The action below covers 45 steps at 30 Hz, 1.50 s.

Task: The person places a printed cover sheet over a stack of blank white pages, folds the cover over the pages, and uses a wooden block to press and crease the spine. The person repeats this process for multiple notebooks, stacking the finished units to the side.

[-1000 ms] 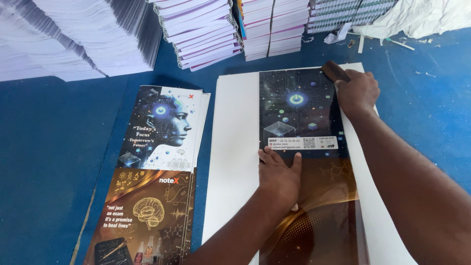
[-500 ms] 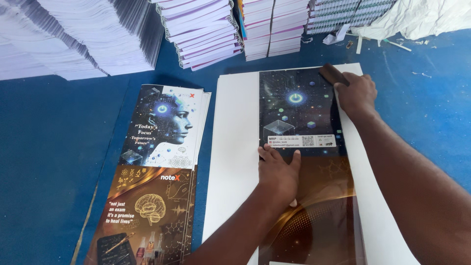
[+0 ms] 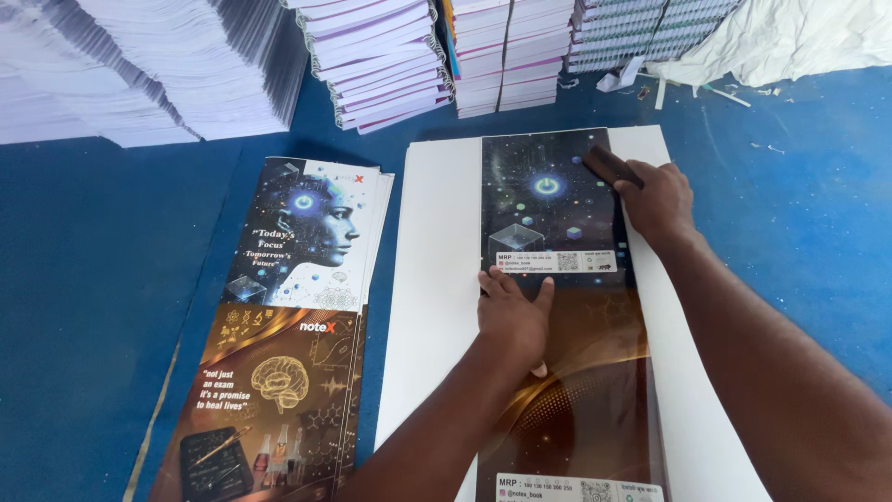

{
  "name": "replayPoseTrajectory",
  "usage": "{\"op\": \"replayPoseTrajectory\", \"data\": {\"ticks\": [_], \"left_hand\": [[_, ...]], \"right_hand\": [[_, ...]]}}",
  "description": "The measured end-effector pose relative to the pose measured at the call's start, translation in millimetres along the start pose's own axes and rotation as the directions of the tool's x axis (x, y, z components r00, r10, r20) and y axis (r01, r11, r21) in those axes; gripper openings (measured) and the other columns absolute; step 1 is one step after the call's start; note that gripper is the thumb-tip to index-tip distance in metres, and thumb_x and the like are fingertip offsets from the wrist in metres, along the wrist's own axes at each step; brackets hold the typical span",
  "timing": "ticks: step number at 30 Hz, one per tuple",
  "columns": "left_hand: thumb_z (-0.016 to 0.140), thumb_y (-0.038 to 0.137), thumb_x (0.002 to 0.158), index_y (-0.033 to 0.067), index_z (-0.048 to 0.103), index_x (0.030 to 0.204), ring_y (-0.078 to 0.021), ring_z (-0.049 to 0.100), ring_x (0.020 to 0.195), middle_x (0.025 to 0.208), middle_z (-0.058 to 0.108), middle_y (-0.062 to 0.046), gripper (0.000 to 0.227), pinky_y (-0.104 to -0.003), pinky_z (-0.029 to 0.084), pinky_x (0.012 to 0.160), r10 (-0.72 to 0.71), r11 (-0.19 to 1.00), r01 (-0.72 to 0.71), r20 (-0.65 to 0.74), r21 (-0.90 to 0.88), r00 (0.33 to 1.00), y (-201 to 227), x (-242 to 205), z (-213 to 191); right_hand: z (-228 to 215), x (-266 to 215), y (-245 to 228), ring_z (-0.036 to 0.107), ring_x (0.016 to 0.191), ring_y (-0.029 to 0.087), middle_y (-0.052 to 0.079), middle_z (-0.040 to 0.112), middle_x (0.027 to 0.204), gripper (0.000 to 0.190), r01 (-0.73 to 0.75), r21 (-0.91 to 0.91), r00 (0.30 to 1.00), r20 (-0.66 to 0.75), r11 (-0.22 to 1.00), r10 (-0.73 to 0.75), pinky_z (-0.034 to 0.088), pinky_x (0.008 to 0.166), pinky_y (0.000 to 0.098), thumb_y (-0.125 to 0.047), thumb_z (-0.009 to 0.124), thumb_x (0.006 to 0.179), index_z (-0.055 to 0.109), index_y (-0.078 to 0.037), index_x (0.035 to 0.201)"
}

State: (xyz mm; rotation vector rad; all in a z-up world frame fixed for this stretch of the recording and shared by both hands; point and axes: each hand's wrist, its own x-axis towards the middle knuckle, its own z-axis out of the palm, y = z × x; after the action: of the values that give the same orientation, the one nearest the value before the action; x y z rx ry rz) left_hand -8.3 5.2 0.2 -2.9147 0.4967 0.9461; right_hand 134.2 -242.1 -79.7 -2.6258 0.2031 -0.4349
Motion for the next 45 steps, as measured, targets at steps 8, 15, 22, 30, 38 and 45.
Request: {"op": "replayPoseTrajectory", "data": {"ticks": [8, 15, 22, 30, 38, 45], "left_hand": [[0.099, 0.039, 0.065, 0.0301, 0.005, 0.166, -0.0600, 0.004, 0.152, 0.163, -0.002, -0.043, 0.139, -0.056, 0.029, 0.120, -0.015, 1.000, 0.015, 0.002, -0.027, 1.000, 0, 2, 1], [0.101, 0.036, 0.062, 0.0298, 0.007, 0.167, -0.0598, 0.005, 0.152, 0.163, 0.000, -0.042, 0.141, -0.056, 0.027, 0.122, -0.006, 1.000, 0.005, -0.018, -0.024, 1.000, -1, 2, 3], [0.101, 0.035, 0.062, 0.0329, 0.007, 0.166, -0.0589, 0.004, 0.153, 0.165, -0.002, -0.041, 0.140, -0.055, 0.032, 0.120, -0.022, 0.998, 0.021, -0.015, -0.055, 1.000, -1, 3, 4], [0.099, 0.038, 0.064, 0.0333, 0.003, 0.166, -0.0578, 0.002, 0.153, 0.165, -0.004, -0.039, 0.140, -0.055, 0.035, 0.118, -0.032, 0.999, 0.032, 0.017, -0.036, 0.999, -1, 4, 2], [0.100, 0.037, 0.063, 0.0342, 0.006, 0.166, -0.0573, 0.003, 0.153, 0.165, -0.003, -0.039, 0.139, -0.054, 0.035, 0.119, -0.038, 0.998, 0.038, 0.001, -0.052, 0.999, -1, 1, 0], [0.102, 0.034, 0.058, 0.0383, 0.012, 0.165, -0.0524, 0.004, 0.155, 0.167, -0.001, -0.034, 0.141, -0.053, 0.035, 0.118, -0.028, 0.994, 0.024, -0.036, -0.104, 0.999, -5, 0, 2]], "right_hand": [[-4, -9, 11, 0.062, 0.108, 0.041, 0.024, 0.065, 0.111, 0.041, 0.064, 0.064, 0.998, 0.016, 0.996, -0.065, 0.047, 0.095, 0.0519, -0.030, 0.074, 0.096, 0.071, -0.016, 0.134], [-18, -12, 12, 0.066, 0.105, 0.038, 0.020, 0.072, 0.109, 0.040, 0.112, 0.126, 0.985, 0.114, 0.986, -0.127, 0.050, 0.095, 0.0490, -0.029, 0.075, 0.093, 0.072, -0.016, 0.131], [-32, -16, 7, 0.073, 0.103, 0.033, 0.016, 0.076, 0.113, 0.042, 0.020, 0.161, 0.970, 0.238, 0.987, -0.058, 0.055, 0.092, 0.0445, -0.030, 0.078, 0.089, 0.074, -0.018, 0.128], [-34, -24, 10, 0.073, 0.101, 0.032, 0.016, 0.076, 0.111, 0.042, 0.024, 0.172, 0.965, 0.254, 0.985, -0.068, 0.055, 0.091, 0.0442, -0.029, 0.078, 0.087, 0.074, -0.019, 0.128], [-38, -32, 10, 0.072, 0.099, 0.033, 0.017, 0.075, 0.108, 0.041, -0.001, 0.152, 0.955, 0.293, 0.988, -0.044, 0.055, 0.089, 0.0463, -0.030, 0.078, 0.087, 0.074, -0.020, 0.127], [-42, -39, 10, 0.072, 0.098, 0.031, 0.017, 0.074, 0.109, 0.042, -0.004, 0.128, 0.951, 0.308, 0.992, -0.036, 0.055, 0.088, 0.0451, -0.031, 0.080, 0.086, 0.075, -0.021, 0.127]]}}
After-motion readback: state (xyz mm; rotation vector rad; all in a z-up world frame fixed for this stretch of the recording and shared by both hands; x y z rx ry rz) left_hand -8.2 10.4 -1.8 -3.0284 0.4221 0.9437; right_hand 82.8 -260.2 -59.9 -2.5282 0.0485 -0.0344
